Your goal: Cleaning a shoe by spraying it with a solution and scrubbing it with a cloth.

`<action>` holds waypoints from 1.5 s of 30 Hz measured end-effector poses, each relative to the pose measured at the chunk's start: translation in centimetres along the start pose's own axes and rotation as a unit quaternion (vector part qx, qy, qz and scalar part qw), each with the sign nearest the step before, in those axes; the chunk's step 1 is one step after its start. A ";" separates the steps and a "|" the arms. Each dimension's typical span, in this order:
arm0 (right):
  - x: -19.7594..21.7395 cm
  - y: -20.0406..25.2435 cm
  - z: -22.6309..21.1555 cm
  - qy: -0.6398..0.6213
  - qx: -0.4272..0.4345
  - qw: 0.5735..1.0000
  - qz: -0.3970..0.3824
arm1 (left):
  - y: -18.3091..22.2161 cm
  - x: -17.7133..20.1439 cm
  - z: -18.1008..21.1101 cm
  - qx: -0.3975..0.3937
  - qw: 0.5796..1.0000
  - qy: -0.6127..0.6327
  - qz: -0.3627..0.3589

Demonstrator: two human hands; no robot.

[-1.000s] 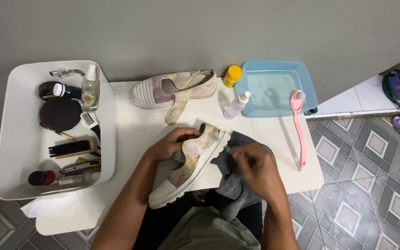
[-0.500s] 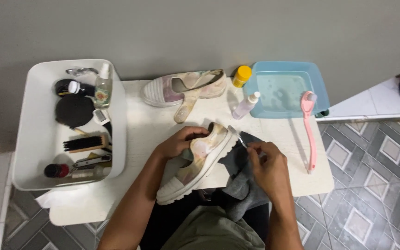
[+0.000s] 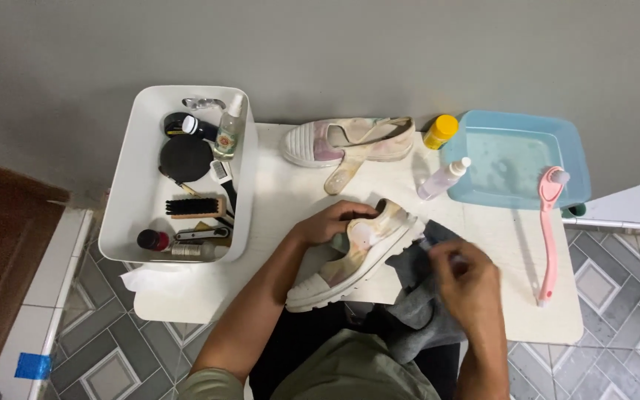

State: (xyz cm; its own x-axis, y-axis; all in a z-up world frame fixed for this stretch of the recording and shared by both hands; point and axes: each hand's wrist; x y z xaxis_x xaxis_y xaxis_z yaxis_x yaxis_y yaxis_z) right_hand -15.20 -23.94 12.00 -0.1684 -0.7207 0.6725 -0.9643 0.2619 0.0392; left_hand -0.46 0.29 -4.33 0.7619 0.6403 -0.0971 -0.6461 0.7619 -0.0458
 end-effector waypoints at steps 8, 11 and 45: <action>0.4 -0.1 0.1 0.000 -0.034 0.998 -0.060 | 0.0 0.1 -0.4 -0.014 1.000 0.004 -0.004; 0.2 0.0 0.1 0.018 0.005 1.000 -0.012 | 0.2 0.2 -1.2 -0.023 1.000 0.012 -0.009; 0.3 0.4 -1.4 -0.038 0.007 0.994 -0.100 | -0.7 1.1 -1.1 -0.013 0.990 0.138 -0.027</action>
State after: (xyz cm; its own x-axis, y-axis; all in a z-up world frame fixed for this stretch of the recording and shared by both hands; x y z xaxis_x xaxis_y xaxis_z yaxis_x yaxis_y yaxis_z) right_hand -15.32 -23.18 13.30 0.0125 -0.8037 0.5949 -0.9826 0.1005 0.1564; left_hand 0.76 0.37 -5.45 0.7568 0.5445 -0.3616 -0.6079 0.7897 -0.0832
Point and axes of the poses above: each hand's wrist, its own y-axis away from the middle knuckle, its own x-axis out of the back of the hand, z = x × y, and after that the axes turned 5 degrees about y, right-handed
